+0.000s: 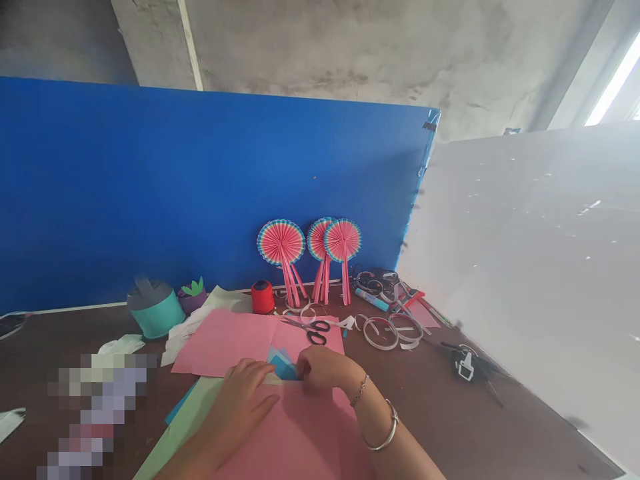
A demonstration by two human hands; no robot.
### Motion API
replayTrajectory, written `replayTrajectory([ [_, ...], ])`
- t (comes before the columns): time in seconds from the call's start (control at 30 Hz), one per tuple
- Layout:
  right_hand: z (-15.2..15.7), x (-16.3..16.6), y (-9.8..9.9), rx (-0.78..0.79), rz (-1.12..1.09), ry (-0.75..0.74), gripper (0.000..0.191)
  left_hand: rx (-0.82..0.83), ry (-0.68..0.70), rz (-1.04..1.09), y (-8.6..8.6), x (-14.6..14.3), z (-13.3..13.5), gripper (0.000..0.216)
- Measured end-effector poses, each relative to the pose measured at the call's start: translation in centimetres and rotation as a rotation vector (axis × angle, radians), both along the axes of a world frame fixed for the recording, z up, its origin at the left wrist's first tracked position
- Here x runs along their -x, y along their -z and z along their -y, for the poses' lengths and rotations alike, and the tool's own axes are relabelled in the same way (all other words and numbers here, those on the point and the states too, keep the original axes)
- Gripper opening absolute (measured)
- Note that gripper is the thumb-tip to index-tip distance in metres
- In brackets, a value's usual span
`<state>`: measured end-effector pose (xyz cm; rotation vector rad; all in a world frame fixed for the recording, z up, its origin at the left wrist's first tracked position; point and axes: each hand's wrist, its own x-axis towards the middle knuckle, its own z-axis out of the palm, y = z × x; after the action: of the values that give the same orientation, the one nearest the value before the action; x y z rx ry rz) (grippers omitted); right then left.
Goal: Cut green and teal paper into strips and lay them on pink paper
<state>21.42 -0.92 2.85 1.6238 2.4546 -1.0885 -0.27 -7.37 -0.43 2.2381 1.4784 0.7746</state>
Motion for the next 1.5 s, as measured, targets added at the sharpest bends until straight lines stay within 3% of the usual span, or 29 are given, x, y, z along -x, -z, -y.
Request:
replayTrajectory([
  [0.17,0.1,0.2,-0.1,0.063,-0.165,-0.026,0.031,0.073,-0.018,-0.010,0.2,0.0,-0.3,0.033],
  [0.37,0.4,1.0,-0.7,0.169,-0.543,0.063,0.021,0.016,-0.094,0.116,-0.2,0.4,-0.4,0.020],
  [0.53,0.1,1.2,0.1,0.161,-0.597,0.161,0.014,-0.088,-0.145,0.147,0.1,0.9,-0.6,0.015],
  [0.7,-0.3,1.8,1.3,0.150,-0.600,0.261,0.007,-0.385,-0.183,0.129,0.5,1.1,-0.9,0.015],
  [0.83,-0.1,2.5,1.7,0.179,-0.743,0.347,0.012,-0.671,-0.276,0.057,-0.7,0.8,0.0,0.007],
  [0.93,0.3,3.1,1.7,0.220,-0.845,0.370,0.017,-0.808,-0.249,0.114,-1.6,0.2,0.8,0.014],
  [1.13,1.8,4.5,0.6,0.191,-0.921,0.362,0.025,-0.736,-0.106,0.147,-1.7,-0.2,0.7,0.016],
  [1.5,2.5,5.9,1.1,0.049,-0.824,0.342,0.026,-0.718,-0.137,0.090,-0.8,0.0,0.2,0.016],
])
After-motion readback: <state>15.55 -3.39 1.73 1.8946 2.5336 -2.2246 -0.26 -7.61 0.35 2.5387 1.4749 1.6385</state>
